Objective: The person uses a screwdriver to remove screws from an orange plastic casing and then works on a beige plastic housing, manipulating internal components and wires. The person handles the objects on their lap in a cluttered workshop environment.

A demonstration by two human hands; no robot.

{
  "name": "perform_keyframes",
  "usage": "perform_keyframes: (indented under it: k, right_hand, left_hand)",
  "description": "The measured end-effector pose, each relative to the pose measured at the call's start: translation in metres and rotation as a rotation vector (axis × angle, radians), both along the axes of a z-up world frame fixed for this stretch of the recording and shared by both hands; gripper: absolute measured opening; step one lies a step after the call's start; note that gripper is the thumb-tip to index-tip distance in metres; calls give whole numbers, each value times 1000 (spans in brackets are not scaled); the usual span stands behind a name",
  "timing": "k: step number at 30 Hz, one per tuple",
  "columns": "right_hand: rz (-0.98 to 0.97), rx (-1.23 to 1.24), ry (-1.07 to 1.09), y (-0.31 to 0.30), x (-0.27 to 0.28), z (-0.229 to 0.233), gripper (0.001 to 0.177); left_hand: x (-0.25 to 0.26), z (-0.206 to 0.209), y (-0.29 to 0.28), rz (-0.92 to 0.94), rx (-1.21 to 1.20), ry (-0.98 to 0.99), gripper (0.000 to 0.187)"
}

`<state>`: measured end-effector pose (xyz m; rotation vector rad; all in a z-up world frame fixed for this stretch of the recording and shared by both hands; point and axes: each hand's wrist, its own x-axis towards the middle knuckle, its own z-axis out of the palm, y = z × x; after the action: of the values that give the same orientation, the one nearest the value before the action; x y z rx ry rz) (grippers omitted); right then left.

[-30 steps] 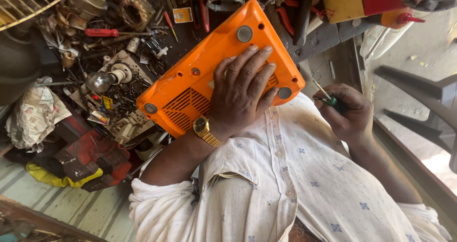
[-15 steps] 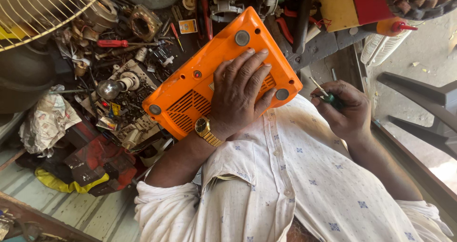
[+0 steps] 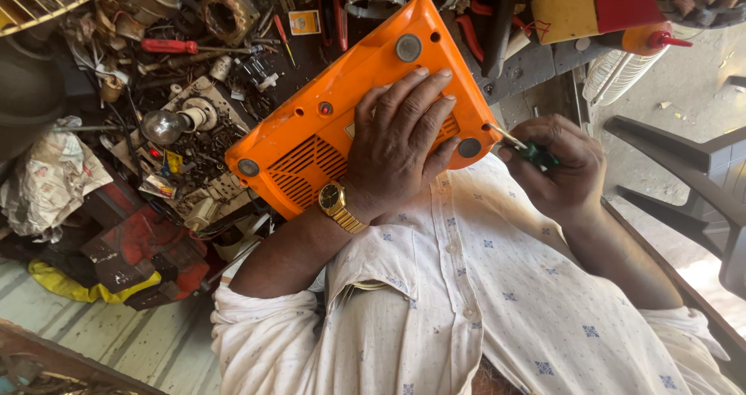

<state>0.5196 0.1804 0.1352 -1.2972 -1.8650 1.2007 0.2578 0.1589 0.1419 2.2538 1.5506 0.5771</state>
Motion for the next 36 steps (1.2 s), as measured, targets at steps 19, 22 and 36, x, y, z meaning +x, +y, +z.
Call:
perform_keyframes:
  k: [19, 22, 36]
  right_hand:
    - [145, -12, -81, 25, 4, -5, 26]
    - [110, -75, -42, 24, 12, -6, 30]
    - [-118, 132, -225, 10, 45, 28, 17]
  left_hand:
    - [0, 2, 0, -11, 13, -41, 53]
    - [0, 3, -1, -7, 14, -37, 53]
    - [-3, -2, 0, 3, 12, 9, 49]
